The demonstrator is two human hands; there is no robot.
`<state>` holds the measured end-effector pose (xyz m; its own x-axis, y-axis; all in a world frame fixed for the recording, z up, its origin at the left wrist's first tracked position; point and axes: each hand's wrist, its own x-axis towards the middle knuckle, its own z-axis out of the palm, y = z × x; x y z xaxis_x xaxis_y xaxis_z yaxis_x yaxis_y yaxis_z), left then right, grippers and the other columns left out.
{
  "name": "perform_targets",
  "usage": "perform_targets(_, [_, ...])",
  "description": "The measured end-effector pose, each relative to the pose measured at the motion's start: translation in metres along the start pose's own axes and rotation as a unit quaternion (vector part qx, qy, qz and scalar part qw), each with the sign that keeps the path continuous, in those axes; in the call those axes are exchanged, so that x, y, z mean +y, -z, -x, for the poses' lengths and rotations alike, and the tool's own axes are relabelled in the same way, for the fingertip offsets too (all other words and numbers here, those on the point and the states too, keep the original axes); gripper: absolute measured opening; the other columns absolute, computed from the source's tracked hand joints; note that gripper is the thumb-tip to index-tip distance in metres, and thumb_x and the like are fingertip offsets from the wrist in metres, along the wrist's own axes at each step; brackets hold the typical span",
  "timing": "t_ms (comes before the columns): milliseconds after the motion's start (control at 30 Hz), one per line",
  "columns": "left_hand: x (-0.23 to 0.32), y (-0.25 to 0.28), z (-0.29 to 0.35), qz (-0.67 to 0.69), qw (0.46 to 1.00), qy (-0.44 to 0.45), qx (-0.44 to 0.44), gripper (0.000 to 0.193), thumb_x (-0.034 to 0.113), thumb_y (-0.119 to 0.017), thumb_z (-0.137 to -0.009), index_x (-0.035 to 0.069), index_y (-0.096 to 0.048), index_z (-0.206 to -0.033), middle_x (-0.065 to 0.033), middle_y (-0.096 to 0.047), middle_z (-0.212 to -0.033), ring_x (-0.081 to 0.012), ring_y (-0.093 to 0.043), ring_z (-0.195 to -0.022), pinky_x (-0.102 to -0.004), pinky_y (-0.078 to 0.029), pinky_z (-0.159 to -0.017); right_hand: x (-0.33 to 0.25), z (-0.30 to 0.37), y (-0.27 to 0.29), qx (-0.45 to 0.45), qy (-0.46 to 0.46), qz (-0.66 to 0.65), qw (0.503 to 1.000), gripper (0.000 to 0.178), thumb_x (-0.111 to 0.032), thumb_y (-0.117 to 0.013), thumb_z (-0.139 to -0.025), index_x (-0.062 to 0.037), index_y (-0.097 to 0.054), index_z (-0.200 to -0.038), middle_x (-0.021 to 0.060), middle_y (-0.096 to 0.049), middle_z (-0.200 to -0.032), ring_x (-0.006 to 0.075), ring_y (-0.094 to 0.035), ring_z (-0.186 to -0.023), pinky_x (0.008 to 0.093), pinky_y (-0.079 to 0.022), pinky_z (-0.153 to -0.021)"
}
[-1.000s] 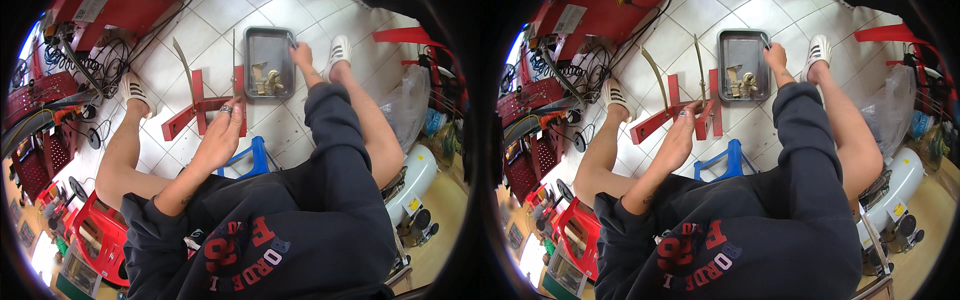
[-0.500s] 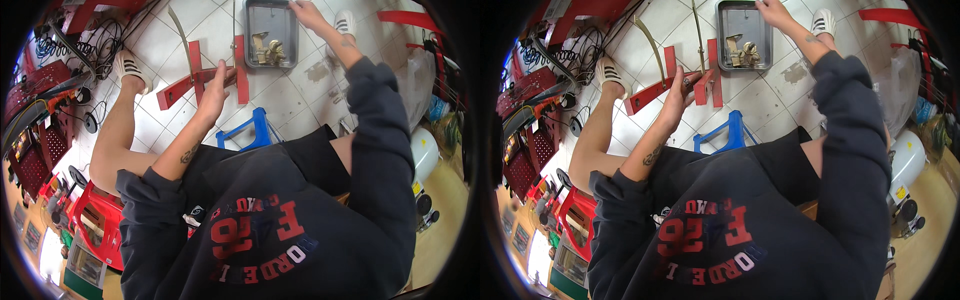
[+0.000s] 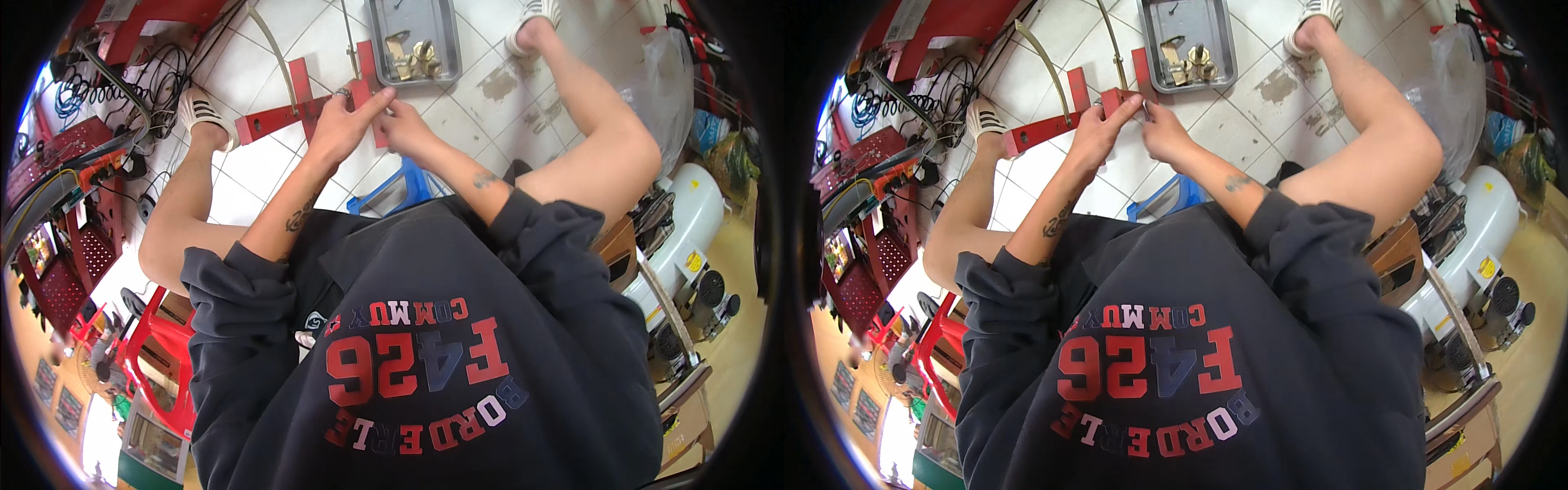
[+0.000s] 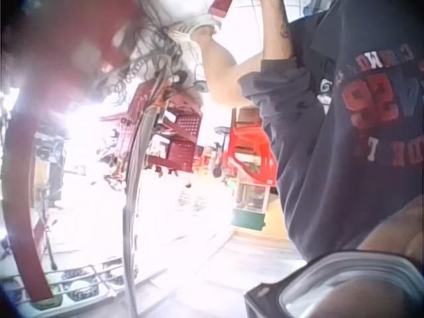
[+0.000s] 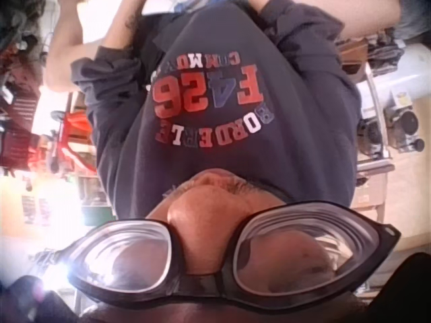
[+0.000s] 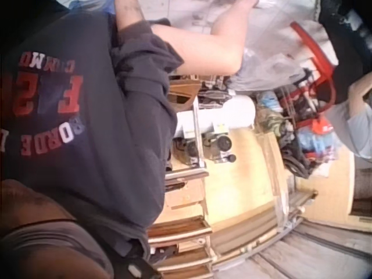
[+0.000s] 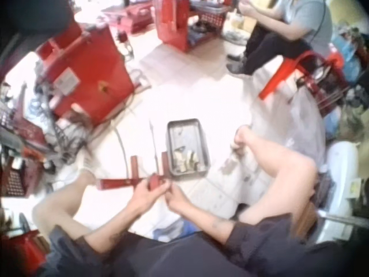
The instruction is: The person sits on the floor and assembles a mechanical linkage using a red metal jig. They insert a bolt into the jig, place a brass-colored metal arm over it, and secure the assembly with a nut. The person then uses a wrench to tighten the nut on the arm.
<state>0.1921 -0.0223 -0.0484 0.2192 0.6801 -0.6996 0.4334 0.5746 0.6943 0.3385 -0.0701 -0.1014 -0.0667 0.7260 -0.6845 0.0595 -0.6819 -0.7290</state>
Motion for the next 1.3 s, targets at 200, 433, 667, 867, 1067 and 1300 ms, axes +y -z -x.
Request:
perform_targets(200, [-0.007, -0.010, 0.002, -0.016, 0.995, -0.092, -0.015, 0.072, 0.044, -0.086, -0.078, -0.002, -0.059, -0.127, -0.0158, -0.066, -0.118, -0.0245, -0.062, -0.114, -0.0389, -0.048, -0.098, 0.004, -0.003, 0.000, 0.006, 0.052, -0.072, 0.996, 0.049, -0.004, -0.052, -0.090, 0.0039, -0.049, -0.139, 0.0153, -0.066, -0.104, 0.0192, -0.063, -0.086, 0.0304, -0.052, -0.070])
perform_targets(433, [-0.014, -0.019, -0.009, -0.027, 0.992, -0.125, 0.001, 0.047, 0.033, -0.077, -0.092, 0.002, -0.064, -0.125, -0.0093, -0.071, -0.114, -0.0169, -0.064, -0.110, -0.0352, -0.049, -0.095, 0.000, 0.000, -0.009, 0.058, 0.014, -0.123, 0.991, 0.039, -0.009, -0.046, -0.099, -0.0030, -0.055, -0.136, 0.0029, -0.060, -0.084, 0.0079, -0.050, -0.062, 0.0274, -0.040, -0.048])
perform_targets(667, [-0.021, -0.021, -0.015, -0.100, 0.985, -0.126, 0.060, 0.044, 0.042, -0.070, -0.095, 0.003, -0.068, -0.115, -0.0116, -0.074, -0.102, -0.0192, -0.069, -0.097, -0.0335, -0.052, -0.084, -0.007, 0.005, -0.009, -0.009, -0.020, -0.060, 0.998, 0.040, -0.010, -0.043, -0.099, -0.0015, -0.054, -0.136, 0.0189, -0.065, -0.117, 0.0224, -0.061, -0.102, 0.0343, -0.046, -0.089])
perform_targets(867, [-0.013, -0.022, -0.019, -0.151, 0.969, -0.162, 0.112, 0.048, 0.045, -0.068, -0.091, -0.003, -0.065, -0.092, -0.0242, -0.070, -0.081, -0.0433, -0.070, -0.080, -0.0457, -0.055, -0.074, 0.013, -0.003, -0.025, -0.029, 0.063, -0.015, 0.997, 0.037, -0.020, -0.042, -0.102, -0.0047, -0.050, -0.135, 0.0036, -0.061, -0.088, 0.0076, -0.051, -0.061, 0.0265, -0.041, -0.050])
perform_targets(1067, [-0.027, -0.023, -0.023, -0.147, 0.956, -0.207, 0.145, 0.030, 0.026, -0.069, -0.084, -0.003, -0.064, -0.089, -0.0251, -0.069, -0.081, -0.0441, -0.069, -0.079, -0.0472, -0.055, -0.073, 0.028, -0.010, -0.012, -0.066, 0.067, -0.018, 0.995, 0.062, -0.014, -0.045, -0.101, -0.0058, -0.019, -0.157, 0.0076, -0.062, -0.108, 0.0105, -0.057, -0.073, 0.0282, -0.046, -0.057])
perform_targets(1300, [-0.040, -0.028, -0.028, -0.155, 0.929, -0.270, 0.201, 0.020, 0.015, -0.069, -0.077, 0.002, -0.067, -0.092, -0.0219, -0.069, -0.082, -0.0427, -0.068, -0.081, -0.0476, -0.055, -0.073, 0.036, -0.005, -0.008, -0.065, 0.139, 0.187, 0.970, 0.084, -0.012, -0.049, -0.100, 0.0037, 0.011, -0.156, 0.0326, -0.059, -0.130, 0.0479, -0.065, -0.106, 0.0488, -0.049, -0.094])
